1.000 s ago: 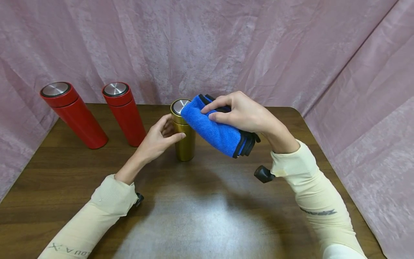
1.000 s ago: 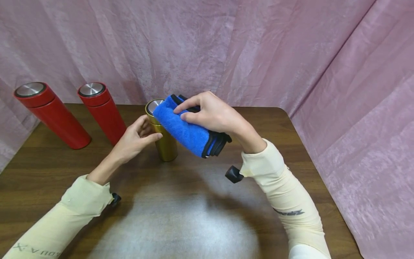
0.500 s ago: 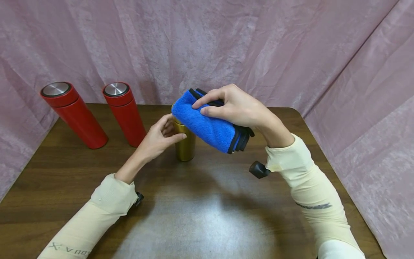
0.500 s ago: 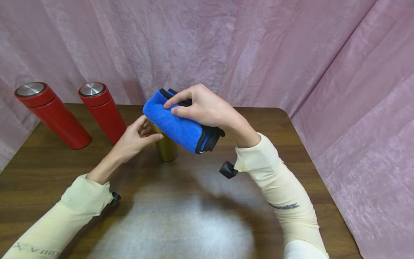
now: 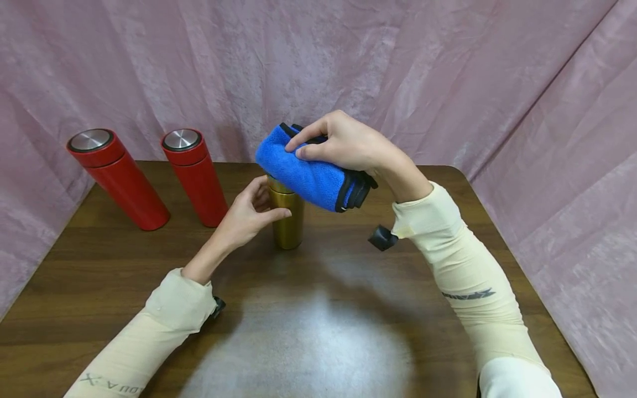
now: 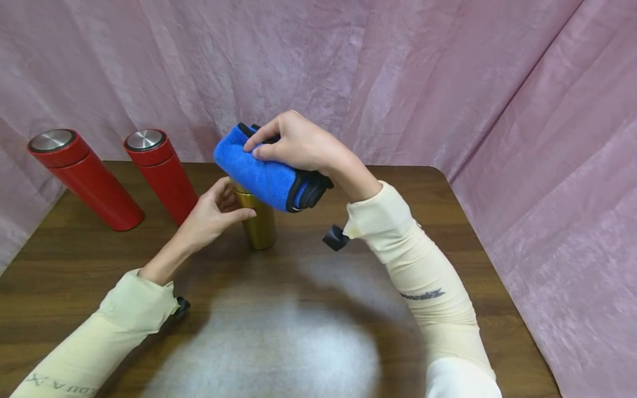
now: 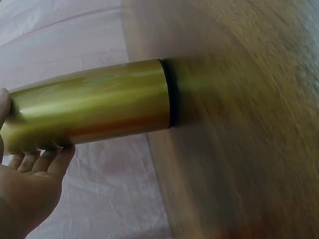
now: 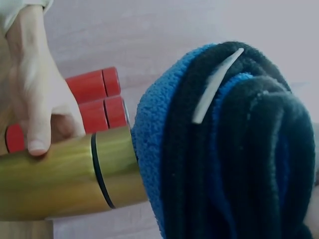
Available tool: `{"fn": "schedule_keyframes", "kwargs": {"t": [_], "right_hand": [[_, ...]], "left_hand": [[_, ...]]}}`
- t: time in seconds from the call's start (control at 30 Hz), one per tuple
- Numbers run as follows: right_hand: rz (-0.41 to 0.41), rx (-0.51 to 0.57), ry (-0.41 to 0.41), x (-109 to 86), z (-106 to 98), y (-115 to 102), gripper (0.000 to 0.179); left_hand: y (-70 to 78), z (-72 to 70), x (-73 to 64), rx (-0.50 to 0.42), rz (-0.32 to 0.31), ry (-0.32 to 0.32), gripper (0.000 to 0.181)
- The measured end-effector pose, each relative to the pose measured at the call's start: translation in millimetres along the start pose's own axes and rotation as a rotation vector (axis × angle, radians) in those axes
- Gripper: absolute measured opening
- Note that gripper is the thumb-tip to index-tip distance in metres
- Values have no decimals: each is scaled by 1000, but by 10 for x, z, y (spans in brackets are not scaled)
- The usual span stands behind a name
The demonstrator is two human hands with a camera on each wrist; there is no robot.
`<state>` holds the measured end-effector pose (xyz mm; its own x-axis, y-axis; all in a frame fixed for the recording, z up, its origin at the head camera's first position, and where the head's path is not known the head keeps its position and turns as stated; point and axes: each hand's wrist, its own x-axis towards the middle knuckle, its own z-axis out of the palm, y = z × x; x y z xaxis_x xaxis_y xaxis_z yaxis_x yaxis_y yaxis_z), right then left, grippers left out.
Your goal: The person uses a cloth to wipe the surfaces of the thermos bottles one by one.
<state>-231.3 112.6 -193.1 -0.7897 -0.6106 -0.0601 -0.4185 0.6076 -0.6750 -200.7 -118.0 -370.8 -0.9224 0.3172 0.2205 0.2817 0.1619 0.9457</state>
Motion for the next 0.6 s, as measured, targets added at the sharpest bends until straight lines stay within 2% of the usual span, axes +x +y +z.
{"fn": "schedule_keyframes", "kwargs": {"t": [0.23, 0.4, 0.53, 0.6], "right_hand": [[65, 39, 33, 91, -70, 162, 27], [118, 68, 72, 62, -103, 316, 29], [109, 80, 132, -4, -98, 438, 31], [102, 121, 170, -55, -77, 510, 32]], "left_hand": [[18, 35, 6, 60, 13, 21, 74], [21, 69, 8, 74, 24, 39, 74], [22, 83, 2, 84, 16, 60, 73], [21, 81, -6, 81, 14, 71, 72]]}}
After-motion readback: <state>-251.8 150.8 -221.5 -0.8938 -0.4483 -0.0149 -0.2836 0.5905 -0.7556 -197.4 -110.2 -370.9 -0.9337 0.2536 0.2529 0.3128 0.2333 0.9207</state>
